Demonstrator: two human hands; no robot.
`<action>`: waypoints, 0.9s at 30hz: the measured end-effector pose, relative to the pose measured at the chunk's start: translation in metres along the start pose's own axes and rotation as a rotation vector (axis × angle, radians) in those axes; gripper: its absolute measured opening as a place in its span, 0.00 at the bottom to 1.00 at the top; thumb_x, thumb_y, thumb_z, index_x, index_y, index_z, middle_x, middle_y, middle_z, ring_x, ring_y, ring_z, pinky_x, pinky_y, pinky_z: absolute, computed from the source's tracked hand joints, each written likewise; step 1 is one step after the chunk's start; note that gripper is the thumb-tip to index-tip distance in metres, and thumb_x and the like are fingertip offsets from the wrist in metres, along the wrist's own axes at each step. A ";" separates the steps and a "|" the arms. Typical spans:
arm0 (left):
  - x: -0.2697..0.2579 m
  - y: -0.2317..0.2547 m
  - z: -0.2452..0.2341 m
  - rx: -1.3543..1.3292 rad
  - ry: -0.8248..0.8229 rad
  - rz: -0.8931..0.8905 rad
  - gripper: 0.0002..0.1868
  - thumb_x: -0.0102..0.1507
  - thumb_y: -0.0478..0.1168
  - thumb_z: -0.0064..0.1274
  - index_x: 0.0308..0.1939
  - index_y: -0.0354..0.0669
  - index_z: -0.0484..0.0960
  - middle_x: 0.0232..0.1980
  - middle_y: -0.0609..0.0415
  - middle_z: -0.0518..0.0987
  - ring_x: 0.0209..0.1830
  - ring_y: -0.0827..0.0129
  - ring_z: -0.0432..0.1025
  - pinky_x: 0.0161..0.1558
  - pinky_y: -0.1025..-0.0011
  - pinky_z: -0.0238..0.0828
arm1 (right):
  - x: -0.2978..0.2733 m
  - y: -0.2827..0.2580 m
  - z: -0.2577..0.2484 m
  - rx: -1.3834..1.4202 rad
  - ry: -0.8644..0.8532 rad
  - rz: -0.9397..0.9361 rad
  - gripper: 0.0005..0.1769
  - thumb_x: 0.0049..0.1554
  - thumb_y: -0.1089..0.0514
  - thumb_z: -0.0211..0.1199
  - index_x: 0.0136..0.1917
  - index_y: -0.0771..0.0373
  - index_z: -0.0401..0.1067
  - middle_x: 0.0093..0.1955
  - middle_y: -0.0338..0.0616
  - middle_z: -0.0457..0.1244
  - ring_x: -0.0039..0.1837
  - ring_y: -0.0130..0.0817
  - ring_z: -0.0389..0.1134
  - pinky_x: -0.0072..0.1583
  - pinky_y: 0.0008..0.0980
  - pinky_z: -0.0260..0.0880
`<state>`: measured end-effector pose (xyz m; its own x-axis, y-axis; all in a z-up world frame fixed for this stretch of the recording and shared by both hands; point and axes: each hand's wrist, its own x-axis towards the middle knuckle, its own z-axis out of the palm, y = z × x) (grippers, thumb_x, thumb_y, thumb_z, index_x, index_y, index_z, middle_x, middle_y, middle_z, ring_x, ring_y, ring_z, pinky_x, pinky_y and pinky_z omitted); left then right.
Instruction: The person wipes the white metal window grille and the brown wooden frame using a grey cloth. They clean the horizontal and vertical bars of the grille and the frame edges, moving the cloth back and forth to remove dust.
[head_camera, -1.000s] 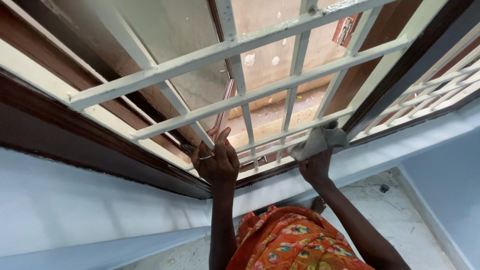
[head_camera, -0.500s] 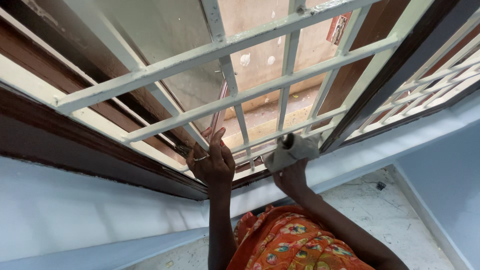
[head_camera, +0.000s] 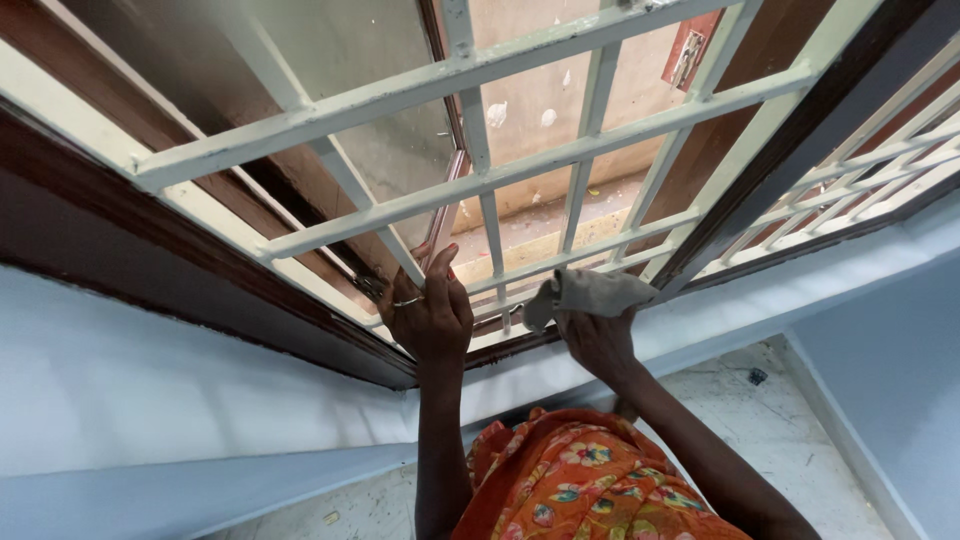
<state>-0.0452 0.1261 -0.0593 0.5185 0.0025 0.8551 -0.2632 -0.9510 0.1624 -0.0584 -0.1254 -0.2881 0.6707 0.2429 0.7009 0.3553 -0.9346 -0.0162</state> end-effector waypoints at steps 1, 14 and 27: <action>0.000 -0.001 0.000 -0.010 0.000 0.000 0.15 0.69 0.38 0.48 0.56 0.59 0.83 0.58 0.59 0.80 0.61 0.68 0.72 0.64 0.65 0.57 | 0.003 0.007 -0.003 -0.051 0.029 0.010 0.35 0.56 0.51 0.66 0.74 0.58 0.62 0.71 0.55 0.60 0.77 0.57 0.55 0.71 0.79 0.34; 0.011 0.005 -0.018 -0.046 -0.139 -0.013 0.17 0.69 0.38 0.48 0.61 0.57 0.81 0.60 0.55 0.77 0.60 0.64 0.72 0.59 0.61 0.64 | 0.022 -0.027 -0.028 0.137 0.074 0.083 0.29 0.58 0.59 0.64 0.71 0.62 0.64 0.68 0.55 0.60 0.74 0.57 0.56 0.71 0.69 0.46; 0.048 -0.007 -0.072 -0.504 -0.512 -0.083 0.18 0.72 0.40 0.44 0.64 0.58 0.80 0.69 0.52 0.76 0.61 0.56 0.77 0.52 0.58 0.78 | 0.083 -0.165 -0.018 0.431 -0.005 -0.409 0.13 0.59 0.55 0.65 0.56 0.59 0.75 0.56 0.45 0.67 0.63 0.41 0.64 0.63 0.46 0.61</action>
<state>-0.0773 0.1550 0.0162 0.8366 -0.1939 0.5123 -0.4856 -0.6952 0.5300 -0.0730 0.0440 -0.2141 0.4262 0.5630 0.7081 0.8173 -0.5751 -0.0347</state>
